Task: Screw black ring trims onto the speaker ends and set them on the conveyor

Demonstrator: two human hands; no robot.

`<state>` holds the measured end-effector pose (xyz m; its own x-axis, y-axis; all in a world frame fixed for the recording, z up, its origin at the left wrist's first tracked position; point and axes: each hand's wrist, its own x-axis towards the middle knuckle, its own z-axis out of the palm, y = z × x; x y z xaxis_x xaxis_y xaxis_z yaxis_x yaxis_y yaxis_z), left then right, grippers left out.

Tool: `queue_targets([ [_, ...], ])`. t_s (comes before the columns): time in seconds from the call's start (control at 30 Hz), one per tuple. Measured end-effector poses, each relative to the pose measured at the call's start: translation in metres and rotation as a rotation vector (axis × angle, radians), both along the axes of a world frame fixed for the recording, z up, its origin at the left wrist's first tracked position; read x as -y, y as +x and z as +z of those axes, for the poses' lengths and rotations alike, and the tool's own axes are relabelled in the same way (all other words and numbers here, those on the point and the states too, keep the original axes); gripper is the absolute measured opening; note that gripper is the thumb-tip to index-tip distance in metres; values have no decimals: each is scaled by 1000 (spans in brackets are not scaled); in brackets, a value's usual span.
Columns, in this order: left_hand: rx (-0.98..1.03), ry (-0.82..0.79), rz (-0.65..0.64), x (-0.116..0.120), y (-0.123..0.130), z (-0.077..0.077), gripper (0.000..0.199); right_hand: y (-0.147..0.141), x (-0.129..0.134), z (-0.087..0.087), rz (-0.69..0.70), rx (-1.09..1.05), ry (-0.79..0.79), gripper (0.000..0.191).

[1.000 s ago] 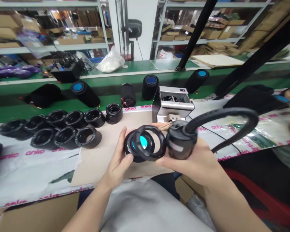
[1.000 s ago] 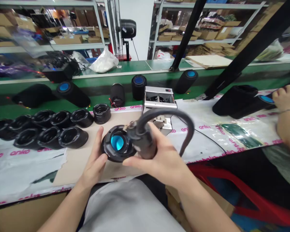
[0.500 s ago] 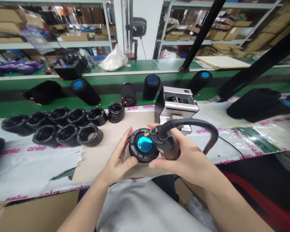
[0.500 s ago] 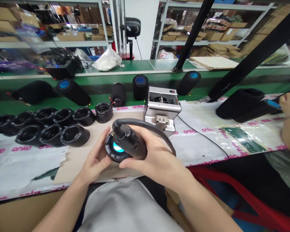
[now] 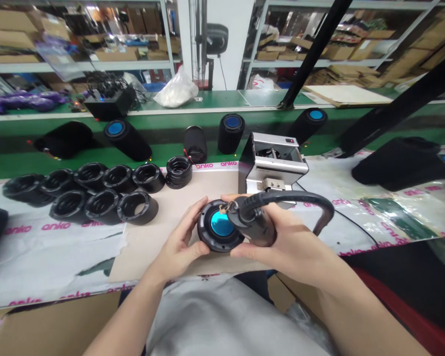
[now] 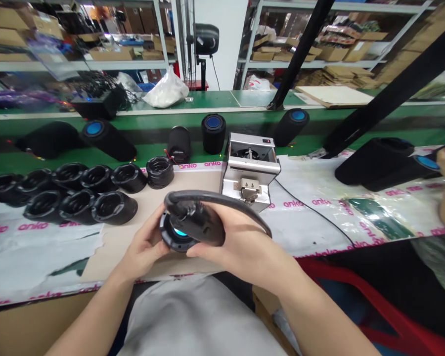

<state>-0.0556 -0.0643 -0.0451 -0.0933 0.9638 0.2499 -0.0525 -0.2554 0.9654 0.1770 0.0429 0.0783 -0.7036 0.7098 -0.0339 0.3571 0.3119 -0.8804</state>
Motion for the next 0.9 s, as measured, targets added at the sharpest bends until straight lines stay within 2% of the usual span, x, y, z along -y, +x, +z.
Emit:
queue_targets([
  [0.07, 17, 0, -32, -1, -1, 1, 86, 0, 0, 2, 10, 33, 0, 55],
  [0.17, 49, 3, -68, -5, 3, 9, 114, -1, -4, 4, 43, 27, -29, 62],
  [0.23, 35, 3, -32, -8, 11, 16, 130, -1, -9, 6, 113, -19, -60, 69],
  [0.33, -14, 25, 43, -15, 24, 26, 129, -4, -15, 11, 195, -88, -58, 78],
  [0.4, -37, 76, 69, -18, 30, 31, 131, -6, -18, 14, 198, -85, -52, 81],
  [0.5, -108, 93, 100, -20, 31, 37, 138, -8, -23, 17, 206, -27, -32, 72],
  [0.63, -186, 23, 110, -22, 25, 44, 134, -11, -30, 23, 234, 8, 47, 63],
  [0.77, -131, 52, 98, -27, 21, 40, 131, -18, -37, 24, 261, -11, 60, 62],
  [0.9, -33, 74, 111, -29, 23, 36, 98, -18, -38, 18, 249, -20, 66, 57],
])
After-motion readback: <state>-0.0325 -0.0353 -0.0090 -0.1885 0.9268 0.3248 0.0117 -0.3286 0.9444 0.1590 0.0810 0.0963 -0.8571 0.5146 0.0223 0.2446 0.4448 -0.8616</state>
